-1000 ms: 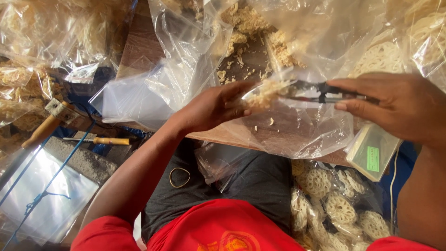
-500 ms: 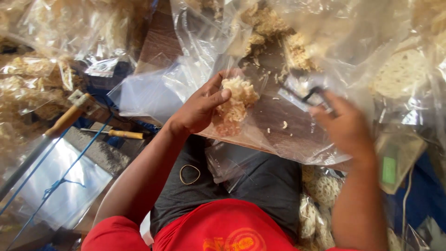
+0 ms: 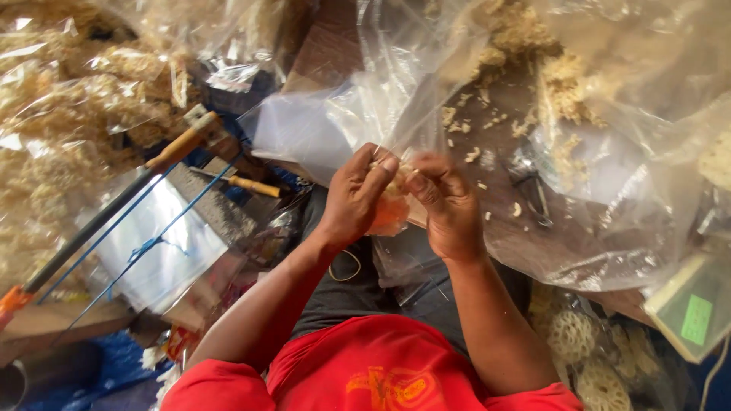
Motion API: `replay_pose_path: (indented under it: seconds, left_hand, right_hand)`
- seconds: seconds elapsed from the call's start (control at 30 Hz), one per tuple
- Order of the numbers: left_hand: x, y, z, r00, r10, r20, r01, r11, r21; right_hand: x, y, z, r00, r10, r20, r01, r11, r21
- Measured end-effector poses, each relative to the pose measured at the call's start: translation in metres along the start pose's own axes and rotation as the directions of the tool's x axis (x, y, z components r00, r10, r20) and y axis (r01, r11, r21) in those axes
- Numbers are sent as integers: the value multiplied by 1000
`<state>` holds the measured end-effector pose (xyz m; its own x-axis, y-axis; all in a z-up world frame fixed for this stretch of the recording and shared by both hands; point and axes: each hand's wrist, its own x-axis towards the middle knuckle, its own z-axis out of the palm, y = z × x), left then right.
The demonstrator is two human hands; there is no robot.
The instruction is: Sorting and packaging small food items into plastic bags and sealing them using a manual impulse sealer.
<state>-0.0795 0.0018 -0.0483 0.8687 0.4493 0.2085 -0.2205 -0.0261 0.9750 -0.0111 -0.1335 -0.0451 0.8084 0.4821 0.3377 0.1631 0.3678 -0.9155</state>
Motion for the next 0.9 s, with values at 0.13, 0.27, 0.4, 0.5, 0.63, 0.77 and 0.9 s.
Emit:
replay_pose_path:
  seconds: [0.13,0.27,0.4,0.5,0.63,0.77,0.9]
  left_hand:
    - [-23,-2,-25,979,29,-199,-29,1000,5]
    - [-36,-7,-40,884,166,-437,-226,970,-88]
    - [-51,-3,-56,805,164,-571,-273,956,-111]
    - [-61,-10,-77,782,162,-602,-286,951,-115]
    - [-75,-4,-93,780,177,-600,-271,960,-69]
    - [-89,14,-114,844,102,-527,-265,933,-242]
    - [-101,29,-129,833,-27,-552,-270,851,-450]
  right_hand:
    - [-6,27,26,992,119,40,-124,979,163]
    - [-10,19,73,960,271,69,-278,896,347]
    - [-11,30,93,936,302,183,-350,862,368]
    - [-9,28,106,892,343,295,-443,791,421]
    - [-14,46,111,871,355,338,-473,793,385]
    - [-10,41,125,822,339,459,-517,782,348]
    - [3,62,140,829,425,363,-541,773,331]
